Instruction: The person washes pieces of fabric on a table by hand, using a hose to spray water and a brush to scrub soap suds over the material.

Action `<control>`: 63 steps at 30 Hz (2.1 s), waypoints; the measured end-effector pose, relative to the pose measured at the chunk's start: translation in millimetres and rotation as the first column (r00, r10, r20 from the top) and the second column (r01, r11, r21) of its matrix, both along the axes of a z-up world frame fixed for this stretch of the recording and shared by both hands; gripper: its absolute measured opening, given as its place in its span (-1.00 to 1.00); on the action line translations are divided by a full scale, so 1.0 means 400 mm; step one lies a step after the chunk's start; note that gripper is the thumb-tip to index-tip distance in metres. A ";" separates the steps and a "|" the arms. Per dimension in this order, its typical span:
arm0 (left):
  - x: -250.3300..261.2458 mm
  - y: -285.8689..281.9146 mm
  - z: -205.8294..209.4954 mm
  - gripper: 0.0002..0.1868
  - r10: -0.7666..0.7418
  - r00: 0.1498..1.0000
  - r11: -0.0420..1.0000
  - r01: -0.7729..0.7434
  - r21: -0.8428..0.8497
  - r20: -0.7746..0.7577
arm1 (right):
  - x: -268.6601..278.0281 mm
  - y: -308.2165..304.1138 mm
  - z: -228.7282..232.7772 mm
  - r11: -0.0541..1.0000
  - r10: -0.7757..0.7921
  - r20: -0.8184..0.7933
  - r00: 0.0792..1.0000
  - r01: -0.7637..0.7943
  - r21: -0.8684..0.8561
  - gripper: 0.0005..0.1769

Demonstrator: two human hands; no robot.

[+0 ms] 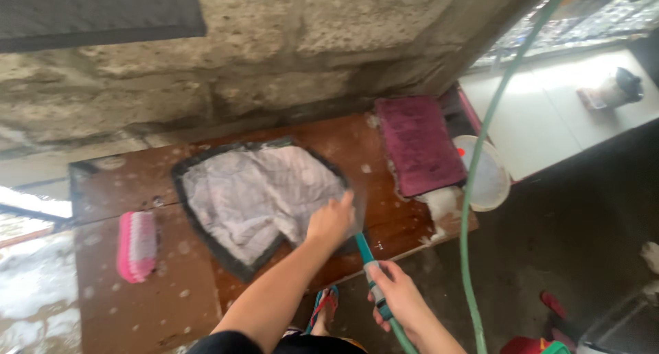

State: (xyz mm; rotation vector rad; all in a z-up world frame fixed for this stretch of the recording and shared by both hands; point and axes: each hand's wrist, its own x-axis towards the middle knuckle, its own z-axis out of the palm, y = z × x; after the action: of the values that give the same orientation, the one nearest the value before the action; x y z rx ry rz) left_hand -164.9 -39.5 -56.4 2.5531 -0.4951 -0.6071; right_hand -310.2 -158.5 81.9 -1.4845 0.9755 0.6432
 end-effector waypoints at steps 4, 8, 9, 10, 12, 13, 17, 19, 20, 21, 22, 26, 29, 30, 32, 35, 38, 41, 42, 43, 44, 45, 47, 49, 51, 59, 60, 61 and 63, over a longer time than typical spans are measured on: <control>0.068 -0.049 0.028 -0.40 0.260 0.942 0.962 -0.271 -0.027 -0.212 | -0.012 -0.073 -0.008 0.999 -0.009 0.032 0.999 0.007 0.049 -0.48; 0.055 -0.124 -0.065 -0.26 0.401 0.895 0.916 -0.389 0.101 -0.195 | 0.000 -0.167 -0.031 0.997 0.020 -0.005 1.000 -0.019 0.074 -0.49; 0.048 -0.148 -0.101 -0.41 0.458 0.883 0.888 -0.450 0.089 -0.099 | 0.000 -0.193 -0.037 0.995 0.045 -0.008 0.999 -0.045 0.084 -0.49; 0.051 -0.163 -0.134 -0.54 0.514 0.858 0.856 -0.512 0.072 -0.001 | 0.004 -0.221 -0.042 0.995 0.050 -0.004 0.999 -0.050 0.091 -0.49; 0.065 -0.170 -0.179 -0.54 0.535 0.845 0.841 -0.534 0.094 0.008 | 0.012 -0.281 -0.050 0.990 0.074 0.037 0.997 -0.078 0.120 -0.52; 0.075 -0.173 -0.186 -0.53 0.567 0.823 0.820 -0.565 0.096 -0.002 | 0.014 -0.311 -0.053 0.988 0.082 0.042 0.996 -0.087 0.126 -0.52; 0.170 -0.185 -0.112 -0.50 0.772 0.630 0.632 -0.775 -0.004 -0.087 | 0.032 -0.402 -0.052 0.966 0.126 0.083 0.989 -0.141 0.218 -0.52; 0.236 -0.198 -0.025 -0.48 0.825 0.515 0.482 -0.856 -0.187 -0.233 | 0.049 -0.437 -0.034 0.952 0.164 0.114 0.980 -0.187 0.243 -0.52; 0.266 -0.207 0.022 -0.46 0.793 0.497 0.406 -0.863 -0.301 -0.353 | 0.058 -0.453 -0.022 0.955 0.158 0.109 0.981 -0.180 0.236 -0.51; 0.284 -0.223 0.066 -0.45 0.728 0.493 0.315 -0.858 -0.407 -0.476 | 0.067 -0.465 -0.008 0.958 0.152 0.105 0.983 -0.173 0.229 -0.50; 0.306 -0.244 0.109 -0.43 0.653 0.510 0.238 -0.840 -0.488 -0.559 | 0.075 -0.475 0.006 0.953 0.169 0.113 0.979 -0.191 0.235 -0.50; 0.373 -0.290 0.265 -0.55 0.480 0.632 0.024 -0.703 -0.711 -0.609 | 0.101 -0.508 0.064 0.947 0.163 0.181 0.970 -0.205 0.246 -0.41; 0.403 -0.242 0.351 -0.53 0.499 0.596 -0.031 -0.713 -0.701 -0.629 | 0.112 -0.512 0.095 0.943 0.181 0.200 0.963 -0.227 0.244 -0.38; 0.395 -0.209 0.362 -0.51 0.570 0.601 0.020 -0.691 -0.722 -0.560 | 0.111 -0.506 0.102 0.943 0.189 0.202 0.961 -0.235 0.234 -0.39; 0.347 -0.135 0.349 -0.55 0.541 0.606 -0.012 -0.688 -0.726 -0.583 | 0.104 -0.490 0.109 0.941 0.202 0.207 0.957 -0.249 0.231 -0.39; 0.270 0.003 0.243 -0.56 0.487 0.594 -0.069 -0.704 -0.706 -0.640 | 0.102 -0.449 0.098 0.940 0.217 0.200 0.955 -0.260 0.220 -0.40; 0.193 0.182 0.019 -0.54 0.562 0.548 0.009 -0.753 -0.658 -0.619 | 0.089 -0.389 0.062 0.937 0.256 0.163 0.953 -0.286 0.199 -0.41; 0.095 0.347 -0.161 -0.47 0.774 0.630 0.566 -0.736 -0.372 -0.069 | 0.057 -0.305 0.033 0.930 0.302 0.123 0.945 -0.320 0.179 -0.42; 0.048 0.385 -0.212 -0.43 0.793 0.609 0.583 -0.761 -0.284 -0.006 | 0.051 -0.272 0.027 0.928 0.315 0.107 0.943 -0.329 0.174 -0.43; 0.008 0.414 -0.247 -0.44 0.838 0.545 0.520 -0.818 -0.248 -0.038 | 0.049 -0.241 0.024 0.928 0.318 0.102 0.943 -0.331 0.170 -0.43; -0.022 0.444 -0.263 -0.44 0.877 0.476 0.454 -0.867 -0.207 -0.069 | 0.041 -0.213 0.022 0.933 0.319 0.067 0.945 -0.326 0.152 -0.43; -0.031 0.467 -0.261 -0.44 0.877 0.474 0.452 -0.868 -0.205 -0.076 | 0.039 -0.185 0.017 0.938 0.319 0.032 0.947 -0.320 0.134 -0.44; -0.051 0.479 -0.241 -0.48 0.868 0.491 0.475 -0.865 -0.165 -0.077 | 0.052 -0.130 0.004 0.949 0.288 0.047 0.957 -0.291 0.123 -0.44; -0.037 0.502 -0.181 -0.55 0.905 0.419 0.407 -0.903 -0.135 -0.075 | 0.055 -0.078 -0.014 0.959 0.257 0.061 0.965 -0.262 0.112 -0.43; -0.037 0.507 -0.118 -0.61 0.936 0.348 0.340 -0.934 -0.106 -0.060 | 0.055 -0.016 -0.033 0.929 0.342 -0.009 0.940 -0.336 0.158 -0.43; -0.246 0.436 -0.005 -0.53 0.214 0.807 0.973 -0.225 -0.049 0.550 | 0.106 0.110 -0.025 0.950 0.298 -0.022 0.954 -0.294 0.106 -0.30; -0.258 0.437 0.004 -0.53 0.215 0.807 0.973 -0.223 -0.053 0.551 | 0.097 0.129 -0.021 0.931 0.356 -0.053 0.933 -0.348 0.114 -0.27; -0.265 0.438 0.011 -0.56 0.178 0.867 0.983 -0.178 -0.045 0.465 | 0.080 0.145 -0.015 0.932 0.354 -0.053 0.934 -0.347 0.110 -0.27; -0.224 0.454 0.010 -0.57 0.140 0.912 0.990 -0.133 -0.046 0.385 | 0.067 0.170 -0.003 0.916 0.385 -0.074 0.920 -0.372 0.147 -0.32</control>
State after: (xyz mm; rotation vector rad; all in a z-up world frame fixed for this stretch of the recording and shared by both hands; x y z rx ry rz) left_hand -254.5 142.0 -52.3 2.6680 -0.4419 -0.0408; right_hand -283.5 -90.4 80.5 -1.5484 0.7072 1.0528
